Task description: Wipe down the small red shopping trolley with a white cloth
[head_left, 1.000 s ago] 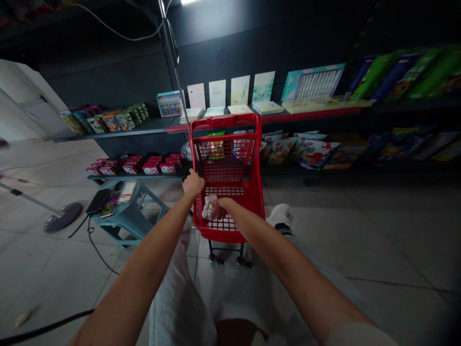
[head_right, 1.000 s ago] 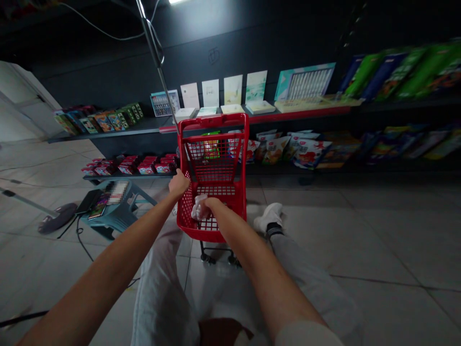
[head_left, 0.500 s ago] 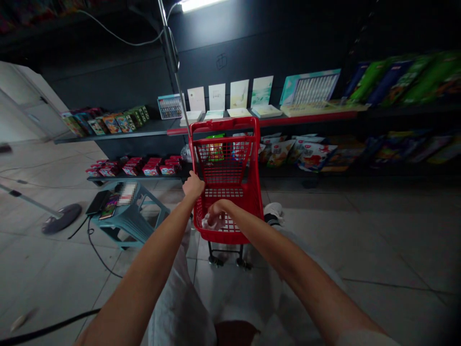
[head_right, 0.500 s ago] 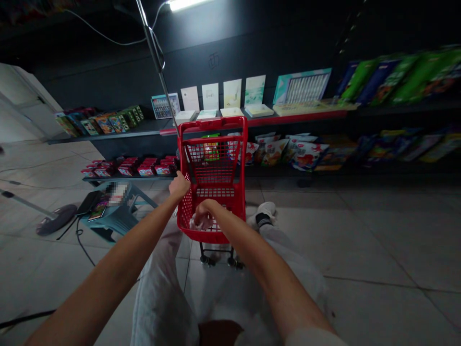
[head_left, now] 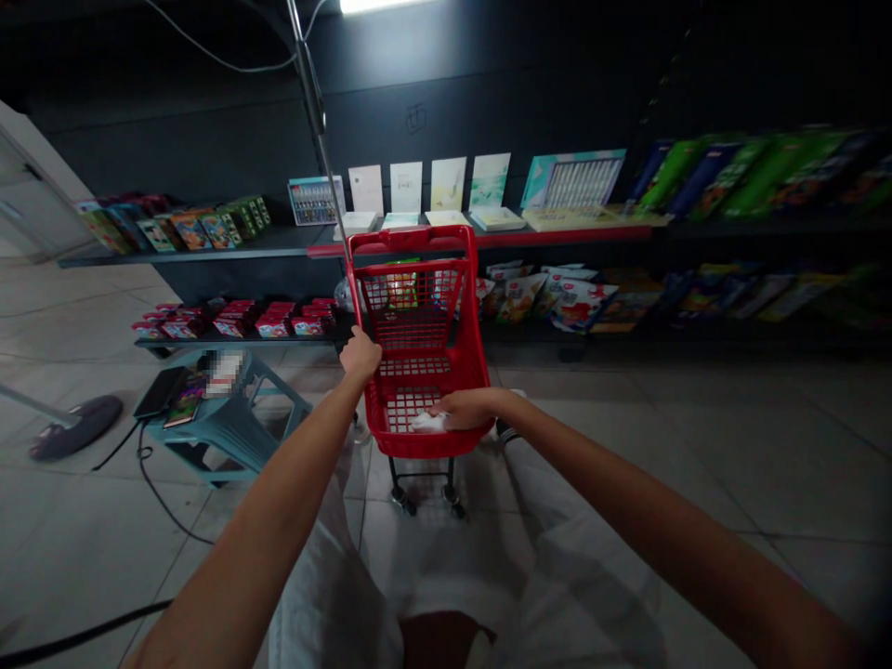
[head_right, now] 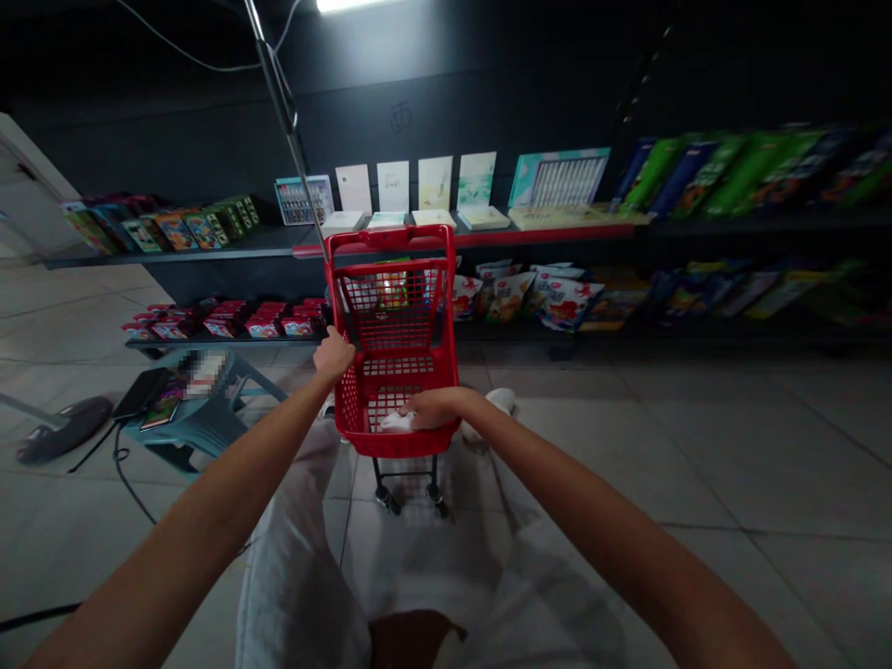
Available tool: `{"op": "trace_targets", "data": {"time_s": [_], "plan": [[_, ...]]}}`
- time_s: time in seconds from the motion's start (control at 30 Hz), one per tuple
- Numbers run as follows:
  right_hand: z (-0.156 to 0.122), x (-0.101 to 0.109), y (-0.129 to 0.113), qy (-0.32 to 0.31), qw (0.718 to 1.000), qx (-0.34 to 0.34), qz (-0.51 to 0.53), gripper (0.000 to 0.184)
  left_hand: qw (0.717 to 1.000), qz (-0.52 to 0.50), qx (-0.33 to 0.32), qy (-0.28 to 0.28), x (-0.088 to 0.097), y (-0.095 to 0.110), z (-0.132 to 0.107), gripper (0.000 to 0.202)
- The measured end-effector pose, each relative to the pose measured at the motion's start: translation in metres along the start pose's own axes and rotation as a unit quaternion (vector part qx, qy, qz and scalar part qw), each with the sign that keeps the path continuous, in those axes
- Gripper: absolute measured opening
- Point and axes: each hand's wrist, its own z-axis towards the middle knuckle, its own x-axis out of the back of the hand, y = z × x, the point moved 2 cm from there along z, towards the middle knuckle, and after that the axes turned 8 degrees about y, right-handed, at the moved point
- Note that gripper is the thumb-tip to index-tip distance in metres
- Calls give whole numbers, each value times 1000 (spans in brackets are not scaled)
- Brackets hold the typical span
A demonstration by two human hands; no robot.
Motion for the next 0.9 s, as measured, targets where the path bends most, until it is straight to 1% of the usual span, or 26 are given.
{"op": "trace_targets", "data": {"time_s": [0.1,0.13,0.27,0.37,0.5,0.63,0.77,0.9], "plan": [[-14,-9,-1,60,993,-29,-97,29,999,-4,-28,16,-1,0,3,39],[-18,-13,-4,85,988,-35,-125,27,1000,-3,-26,16,-1,-1,4,39],[-31,-31,-17,205,957,-64,-198,36,1000,1,-25,19,-2,-1,4,41],[-35,-40,-29,258,940,-94,-201,42,999,4,-40,17,-3,-4,4,42],[-35,-48,-43,285,933,-105,-194,45,999,7,-48,15,-2,-8,5,42],[-37,-53,-48,300,928,-102,-198,45,998,11,-59,8,0,-8,5,39],[-37,-55,-50,287,930,-111,-201,50,997,20,-71,5,2,-7,5,38],[-33,-56,-57,274,934,-90,-210,50,996,38,-83,5,1,-10,9,39]]}}
